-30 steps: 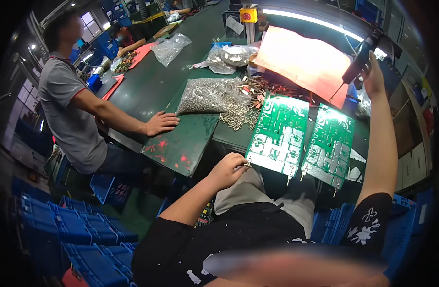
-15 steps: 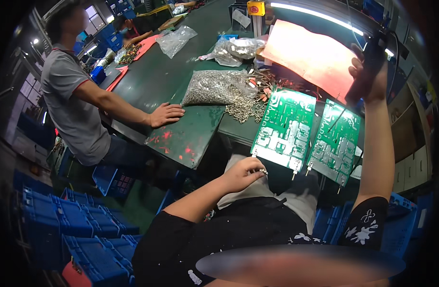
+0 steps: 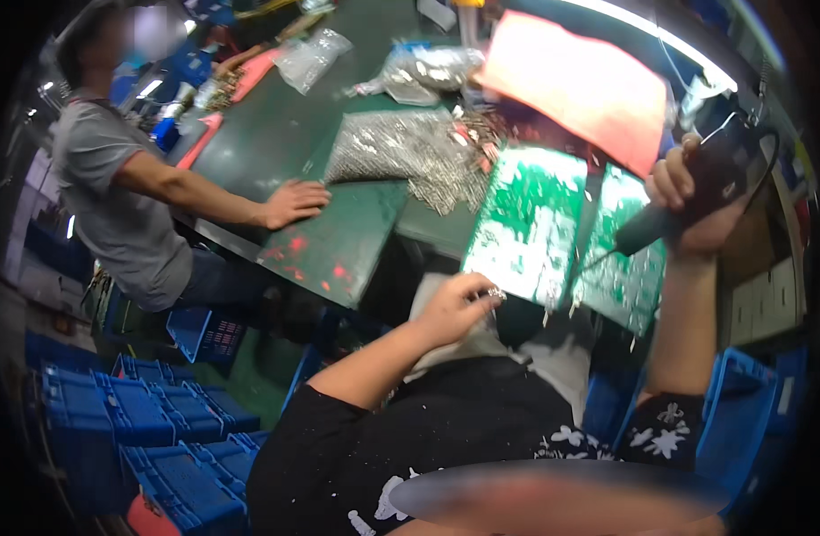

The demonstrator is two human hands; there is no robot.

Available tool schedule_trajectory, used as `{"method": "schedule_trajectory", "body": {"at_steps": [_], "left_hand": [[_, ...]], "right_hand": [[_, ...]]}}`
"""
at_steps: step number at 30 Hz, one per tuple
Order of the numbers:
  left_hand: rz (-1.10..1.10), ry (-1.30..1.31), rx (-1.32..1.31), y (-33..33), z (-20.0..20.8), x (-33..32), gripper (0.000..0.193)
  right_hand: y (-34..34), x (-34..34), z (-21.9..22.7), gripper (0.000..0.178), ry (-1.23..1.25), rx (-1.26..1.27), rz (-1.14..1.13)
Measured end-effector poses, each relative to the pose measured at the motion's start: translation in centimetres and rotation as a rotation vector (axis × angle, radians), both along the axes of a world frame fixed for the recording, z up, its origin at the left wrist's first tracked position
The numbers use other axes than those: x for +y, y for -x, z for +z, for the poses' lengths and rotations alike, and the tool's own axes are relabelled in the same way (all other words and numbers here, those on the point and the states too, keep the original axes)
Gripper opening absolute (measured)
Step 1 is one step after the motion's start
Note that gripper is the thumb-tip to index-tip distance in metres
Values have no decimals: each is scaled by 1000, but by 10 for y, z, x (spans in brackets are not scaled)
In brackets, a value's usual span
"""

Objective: Assembling electronic components and fastening screws onto green circuit boards using an electric screwdriver.

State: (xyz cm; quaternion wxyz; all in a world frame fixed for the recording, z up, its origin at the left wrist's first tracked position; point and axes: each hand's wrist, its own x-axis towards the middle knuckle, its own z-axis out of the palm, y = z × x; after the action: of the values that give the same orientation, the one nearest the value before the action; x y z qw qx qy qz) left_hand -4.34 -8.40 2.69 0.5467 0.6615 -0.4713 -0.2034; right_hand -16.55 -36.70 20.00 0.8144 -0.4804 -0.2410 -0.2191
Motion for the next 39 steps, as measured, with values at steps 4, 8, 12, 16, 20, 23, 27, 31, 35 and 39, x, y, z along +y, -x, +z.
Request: {"method": "schedule_trajectory", "body": {"at_steps": [4,8,12,16,20,23,27,31,35,39], "left_hand": [[57,4,-51,-6,7,-2,20],[100,36,-174,-7,12,-8,12],[87,8,-220,-3,7,-13,12],[67,-1,-214,3,9,-15,13],[72,19,-226,4,9,-13,13],[62,-14,-252,4,10,-14,13],[25,-55,-291,3,13,-20,13],[-35,-107,-424,2,21,-29,16],[-35,-115,-537,-4,29,-30,23],[-72,-209,-597,3,28,-38,23]], "right_hand": [[9,32,-42,76,-152,-81,24],[9,42,-51,70,-70,-172,-46],[16,84,-54,61,-384,-121,-302],[24,67,-50,65,-303,-26,-445],[19,69,-47,62,-26,-77,-457],[19,63,-50,63,16,-67,-459],[21,60,-52,66,-203,-38,-457],[13,66,-47,71,-458,-48,-486],[8,37,-60,67,-122,-195,-54],[21,38,-63,72,-259,-94,-160]]}}
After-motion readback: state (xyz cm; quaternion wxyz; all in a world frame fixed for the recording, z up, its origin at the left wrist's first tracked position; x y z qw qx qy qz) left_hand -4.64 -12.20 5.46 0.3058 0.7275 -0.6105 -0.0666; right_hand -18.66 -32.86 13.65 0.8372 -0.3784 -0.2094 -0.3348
